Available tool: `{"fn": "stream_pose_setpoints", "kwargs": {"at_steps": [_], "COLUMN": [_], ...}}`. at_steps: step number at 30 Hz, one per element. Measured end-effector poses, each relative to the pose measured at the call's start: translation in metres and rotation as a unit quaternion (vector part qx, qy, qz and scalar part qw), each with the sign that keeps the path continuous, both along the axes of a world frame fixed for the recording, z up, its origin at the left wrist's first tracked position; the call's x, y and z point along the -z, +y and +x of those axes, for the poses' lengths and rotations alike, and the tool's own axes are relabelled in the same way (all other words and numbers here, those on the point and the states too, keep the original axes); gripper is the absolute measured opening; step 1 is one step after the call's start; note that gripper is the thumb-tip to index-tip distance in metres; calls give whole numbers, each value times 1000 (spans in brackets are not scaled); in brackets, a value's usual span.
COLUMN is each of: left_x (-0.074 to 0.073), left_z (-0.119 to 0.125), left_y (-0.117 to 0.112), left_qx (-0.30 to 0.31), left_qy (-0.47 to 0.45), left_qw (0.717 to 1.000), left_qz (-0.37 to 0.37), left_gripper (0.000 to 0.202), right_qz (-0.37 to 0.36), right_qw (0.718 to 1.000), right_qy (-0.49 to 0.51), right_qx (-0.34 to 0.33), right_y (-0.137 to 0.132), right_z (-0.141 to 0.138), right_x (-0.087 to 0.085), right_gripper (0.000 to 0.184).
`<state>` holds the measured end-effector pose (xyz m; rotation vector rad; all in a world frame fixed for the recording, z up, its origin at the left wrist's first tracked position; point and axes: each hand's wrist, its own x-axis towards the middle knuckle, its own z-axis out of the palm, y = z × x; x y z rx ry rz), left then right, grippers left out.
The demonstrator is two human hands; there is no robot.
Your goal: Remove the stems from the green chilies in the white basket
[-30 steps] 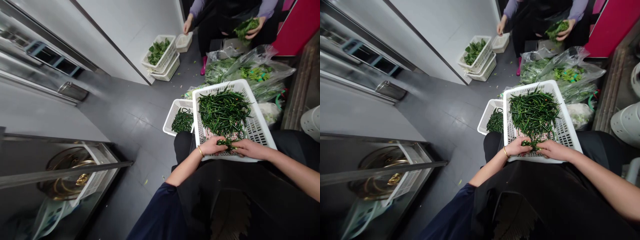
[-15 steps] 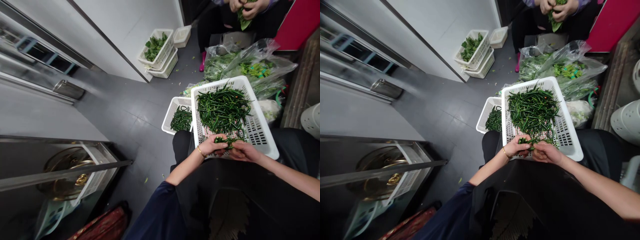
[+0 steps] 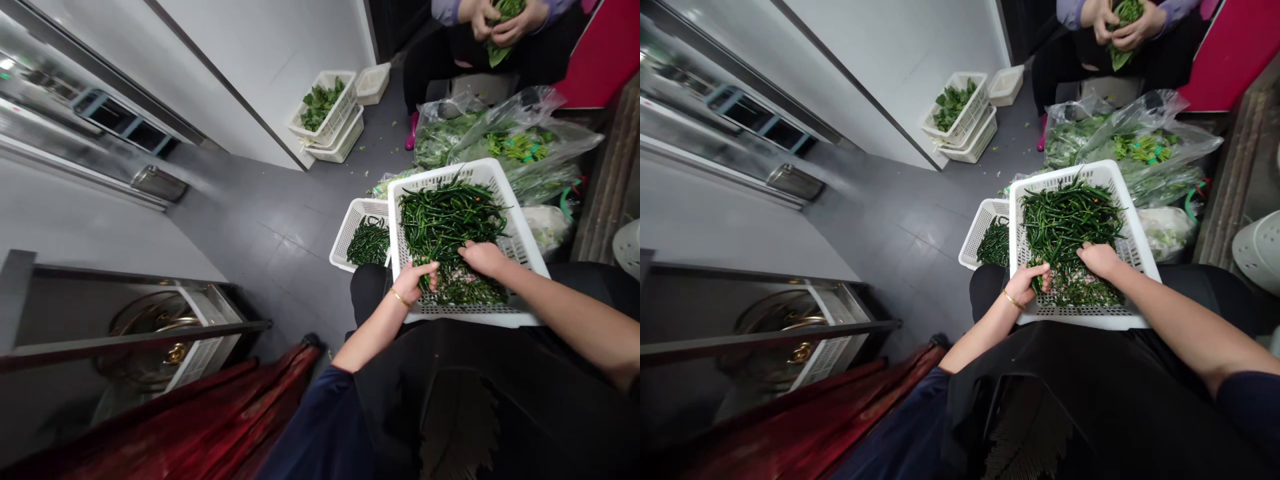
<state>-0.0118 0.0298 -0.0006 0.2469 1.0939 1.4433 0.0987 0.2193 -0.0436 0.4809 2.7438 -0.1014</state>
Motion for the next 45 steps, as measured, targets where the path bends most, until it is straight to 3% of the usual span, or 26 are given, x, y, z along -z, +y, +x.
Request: {"fn": "stream_pose_setpoints", "kwargs": {"at_steps": [6, 8, 11, 13, 15, 17, 19, 21, 23, 27, 31, 34, 37, 41, 45], "left_x": [24, 25, 21, 16, 11, 8, 6, 5, 3, 4, 10, 13, 11, 7, 11], "left_z": [16, 23, 29, 30, 28, 22, 15, 9, 7, 8, 11, 13, 14, 11, 11], "left_y": [13, 15, 14, 12, 10, 8, 7, 5, 4, 3, 6, 9, 10, 7, 6], "left_qx": [5, 24, 44, 49, 25, -4, -5, 7, 10, -6, -35, -47, -27, -17, -32], "left_qy": [-49, -68, 17, 95, 116, 80, 26, -7, -15, -13, 5, -6, -48, -62, -78], "left_qw": [993, 993, 998, 994, 993, 997, 1000, 1000, 1000, 1000, 999, 999, 998, 997, 995], "left_qz": [-108, -91, -48, -25, -4, 11, 16, 13, 11, 5, -18, -20, -26, -49, -51], "left_gripper": [37, 39, 38, 37, 34, 31, 29, 32, 36, 36, 34, 33, 30, 24, 32], "right_qz": [-30, -84, -210, -285, -322, -270, -148, -51, -19, -19, -38, -3, 29, 0, -38], "right_qw": [997, 988, 960, 943, 940, 961, 983, 987, 987, 991, 991, 990, 993, 998, 997], "right_qy": [64, 124, 180, 171, 114, 53, -1, -38, -54, -57, -69, -17, 17, -23, 45], "right_qx": [-29, -48, -39, -9, 8, 39, 106, 150, 152, 121, 111, 141, 115, 54, 56], "right_y": [-19, -40, -74, -87, -85, -68, -45, -26, -15, -11, -6, -4, -5, 1, -8], "right_z": [35, 48, 59, 60, 57, 49, 39, 27, 18, 16, 32, 39, 30, 13, 26], "right_x": [-16, -23, -29, -32, -34, -34, -30, -22, -12, -3, -11, -14, -10, -5, -15], "right_gripper": [41, 40, 41, 45, 49, 52, 54, 46, 36, 34, 32, 37, 37, 29, 29]}}
